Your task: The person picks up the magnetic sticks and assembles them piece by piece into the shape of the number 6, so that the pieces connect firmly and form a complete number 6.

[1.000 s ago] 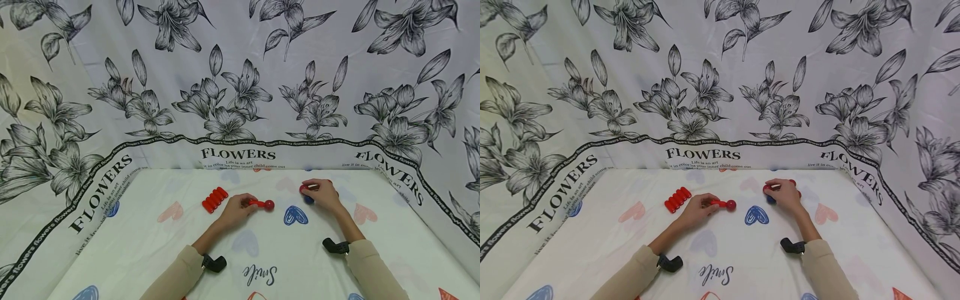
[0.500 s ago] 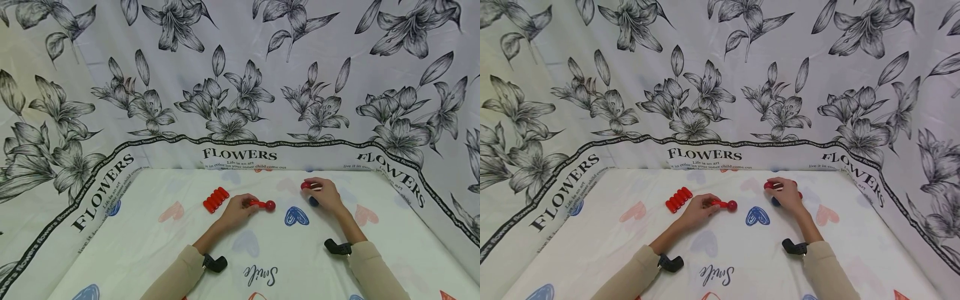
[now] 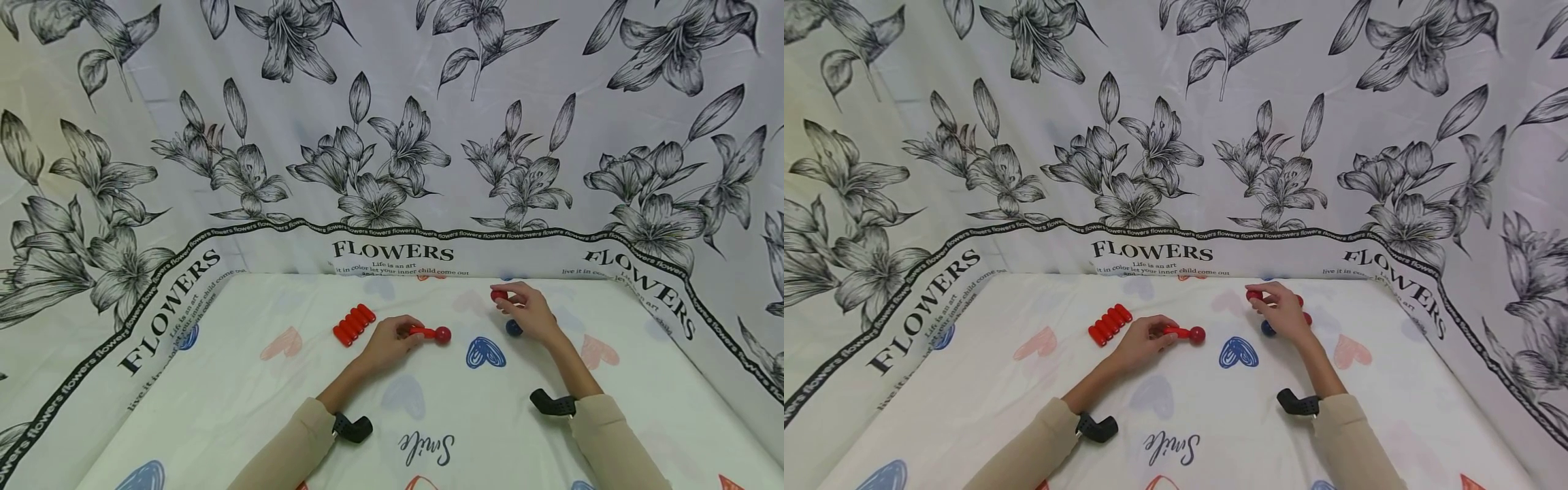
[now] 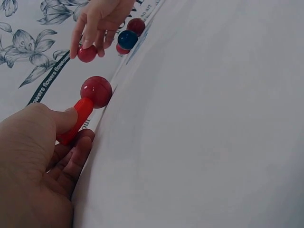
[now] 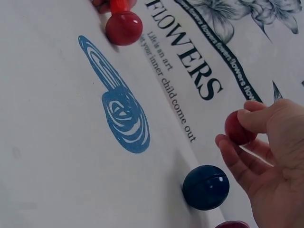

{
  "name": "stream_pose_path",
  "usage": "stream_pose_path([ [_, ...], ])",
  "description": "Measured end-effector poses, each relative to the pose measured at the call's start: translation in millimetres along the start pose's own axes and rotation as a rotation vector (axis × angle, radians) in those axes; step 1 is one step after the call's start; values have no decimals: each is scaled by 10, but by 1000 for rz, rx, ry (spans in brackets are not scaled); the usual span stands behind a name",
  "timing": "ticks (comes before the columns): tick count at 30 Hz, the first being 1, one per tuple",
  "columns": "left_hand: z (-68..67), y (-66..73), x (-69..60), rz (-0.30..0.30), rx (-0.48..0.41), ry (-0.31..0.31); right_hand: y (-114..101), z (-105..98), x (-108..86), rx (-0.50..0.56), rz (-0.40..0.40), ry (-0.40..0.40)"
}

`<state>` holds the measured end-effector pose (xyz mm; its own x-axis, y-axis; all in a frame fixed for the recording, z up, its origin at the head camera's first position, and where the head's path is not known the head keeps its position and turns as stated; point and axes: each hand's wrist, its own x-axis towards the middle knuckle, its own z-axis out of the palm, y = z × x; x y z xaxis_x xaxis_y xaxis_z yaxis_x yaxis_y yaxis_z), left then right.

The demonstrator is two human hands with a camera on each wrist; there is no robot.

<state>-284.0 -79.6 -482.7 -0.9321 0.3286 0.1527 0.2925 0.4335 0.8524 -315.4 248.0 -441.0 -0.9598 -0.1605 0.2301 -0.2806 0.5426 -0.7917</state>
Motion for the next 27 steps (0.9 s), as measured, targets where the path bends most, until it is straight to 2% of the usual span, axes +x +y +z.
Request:
stream_pose_path([
  [3, -6, 0, -12, 2, -8, -2, 18, 21, 2, 29, 10, -2],
  [10, -12, 0, -7, 6, -16, -7, 1, 74, -5, 74, 90, -12],
  [20, -6, 2, 2, 18, -11, -7, -80, 180, -14, 102, 45, -32],
  [27, -7, -7, -3, -3, -12, -7, -134, 259, -11, 144, 28, -63],
])
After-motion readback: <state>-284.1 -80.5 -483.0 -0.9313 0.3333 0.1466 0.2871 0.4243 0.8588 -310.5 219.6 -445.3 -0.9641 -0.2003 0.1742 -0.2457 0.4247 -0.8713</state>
